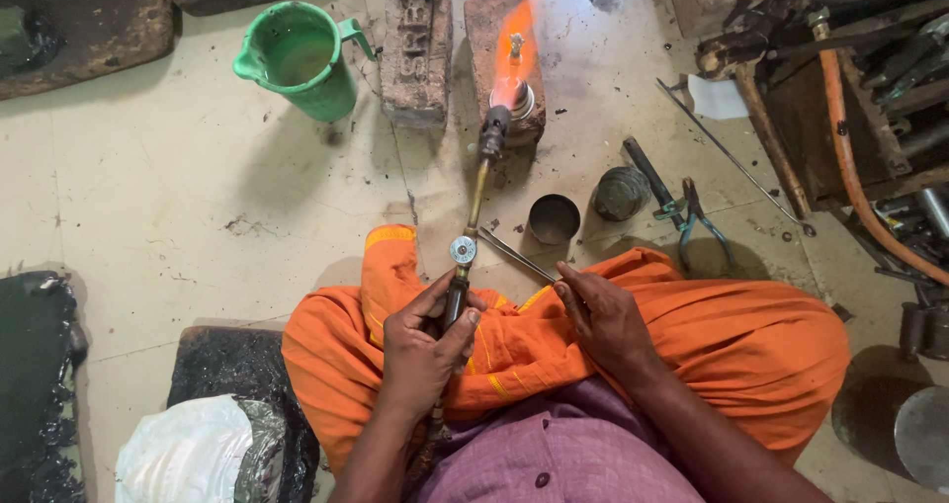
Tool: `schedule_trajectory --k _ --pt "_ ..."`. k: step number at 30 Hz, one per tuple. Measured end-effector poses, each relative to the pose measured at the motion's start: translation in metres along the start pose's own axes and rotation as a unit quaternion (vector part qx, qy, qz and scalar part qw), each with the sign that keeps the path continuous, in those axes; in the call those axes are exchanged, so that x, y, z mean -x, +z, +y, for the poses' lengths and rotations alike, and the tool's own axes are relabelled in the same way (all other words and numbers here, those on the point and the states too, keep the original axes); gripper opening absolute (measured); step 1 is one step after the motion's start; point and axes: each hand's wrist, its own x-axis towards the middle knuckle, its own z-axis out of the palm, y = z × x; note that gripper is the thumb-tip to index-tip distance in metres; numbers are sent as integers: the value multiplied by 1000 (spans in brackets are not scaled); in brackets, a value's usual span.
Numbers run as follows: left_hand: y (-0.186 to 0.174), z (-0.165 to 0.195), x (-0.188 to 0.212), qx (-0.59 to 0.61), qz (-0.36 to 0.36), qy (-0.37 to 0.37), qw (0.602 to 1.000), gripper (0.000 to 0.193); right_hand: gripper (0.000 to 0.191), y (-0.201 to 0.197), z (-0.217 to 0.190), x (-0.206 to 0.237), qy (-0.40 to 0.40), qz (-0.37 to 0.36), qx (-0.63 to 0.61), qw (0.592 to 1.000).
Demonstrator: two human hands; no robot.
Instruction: The person sits on the floor holding a blowtorch in one hand and a small crucible in the other, heating the crucible over the flame and pouring its molten contents into a mold on the floor. They then hold the torch flame against a small object set on a brick while working on it with a thin rod.
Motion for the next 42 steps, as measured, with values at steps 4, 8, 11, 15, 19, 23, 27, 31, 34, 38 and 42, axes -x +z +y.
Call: schedule_trajectory --k 4,8,11,15,19,23,27,31,34,38,42 --pt "4 7 3 10 -5 28 1000 51 32 0 0 0 16 -5 0 1000" --pt "1 1 2 3 -3 20 1000 51 32 0 1 0 20 -5 -1 1000" --pt "-1 -10 0 17 -3 12 1000 52 32 0 2 0 17 -5 -3 1000" --pt "-2 -18 -3 20 -6 20 1000 53 32 0 2 0 12 -7 5 1000" --pt "-1 -9 0 11 -2 16 1000 53 32 -1 2 0 14 -7 4 1000" --pt "3 6 6 11 -3 19 1000 53 33 -1 1 1 17 -8 7 1000" --pt "3 6 7 7 -11 21 1000 53 33 0 0 1 27 -12 1 1000" --pt "-1 -10 1 -2 -2 12 1000 55 33 1 -1 1 16 -9 5 1000" --pt "-4 -24 -5 -27 6 6 1000 54 33 2 -1 1 24 -13 9 1000" --pt "-6 -34 -9 -32 11 -3 999 52 33 2 0 2 20 -6 4 1000" --pt "-5 -30 -7 -28 10 -19 999 52 33 2 0 3 20 -11 17 1000"
